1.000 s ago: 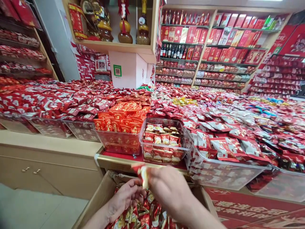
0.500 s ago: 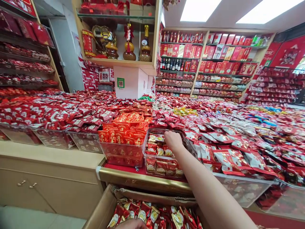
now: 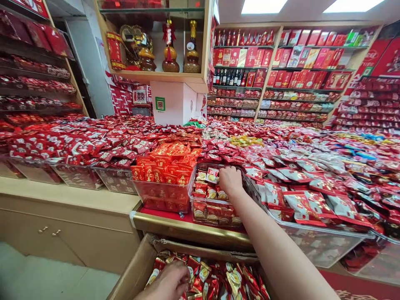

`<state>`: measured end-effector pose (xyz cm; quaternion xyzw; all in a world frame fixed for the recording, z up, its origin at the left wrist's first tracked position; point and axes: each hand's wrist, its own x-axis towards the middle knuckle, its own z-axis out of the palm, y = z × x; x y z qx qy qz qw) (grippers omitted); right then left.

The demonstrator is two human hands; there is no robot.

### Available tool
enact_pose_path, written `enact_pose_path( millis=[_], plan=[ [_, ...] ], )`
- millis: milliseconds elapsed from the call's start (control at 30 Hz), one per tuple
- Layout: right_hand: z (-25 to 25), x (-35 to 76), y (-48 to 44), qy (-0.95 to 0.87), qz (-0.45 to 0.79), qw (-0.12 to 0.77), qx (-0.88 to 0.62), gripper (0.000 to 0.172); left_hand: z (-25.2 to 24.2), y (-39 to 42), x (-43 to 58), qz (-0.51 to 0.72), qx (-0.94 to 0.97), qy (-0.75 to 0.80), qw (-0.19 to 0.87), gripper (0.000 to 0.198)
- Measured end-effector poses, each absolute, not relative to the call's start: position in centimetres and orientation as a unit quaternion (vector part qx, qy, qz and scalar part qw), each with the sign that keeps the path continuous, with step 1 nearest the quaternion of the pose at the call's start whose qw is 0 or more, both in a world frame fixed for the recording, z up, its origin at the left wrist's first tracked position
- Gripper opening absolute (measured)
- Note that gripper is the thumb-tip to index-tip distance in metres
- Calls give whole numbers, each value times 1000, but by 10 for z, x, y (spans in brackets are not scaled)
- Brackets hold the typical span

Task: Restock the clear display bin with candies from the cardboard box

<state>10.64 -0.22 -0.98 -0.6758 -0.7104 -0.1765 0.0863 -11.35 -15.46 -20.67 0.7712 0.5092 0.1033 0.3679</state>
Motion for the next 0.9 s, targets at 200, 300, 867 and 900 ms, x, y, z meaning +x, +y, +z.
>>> enact_pose_path(
  millis=[200, 300, 867, 900],
  plan=[
    [11, 81, -63, -766, -215, 278, -539, 24, -201, -153, -121, 32, 785, 587, 195, 41],
    [-65, 56, -122, -892, -135, 246, -354, 21, -207, -150, -122, -18, 783, 587, 205, 51],
    [-233, 60, -163, -822, 247, 109, -501, 14, -188, -147, -111, 257, 743, 520, 333, 18],
    [-226, 59, -164, -791, 335, 156, -487, 21, -183, -147, -106, 312, 714, 524, 345, 18]
  ],
)
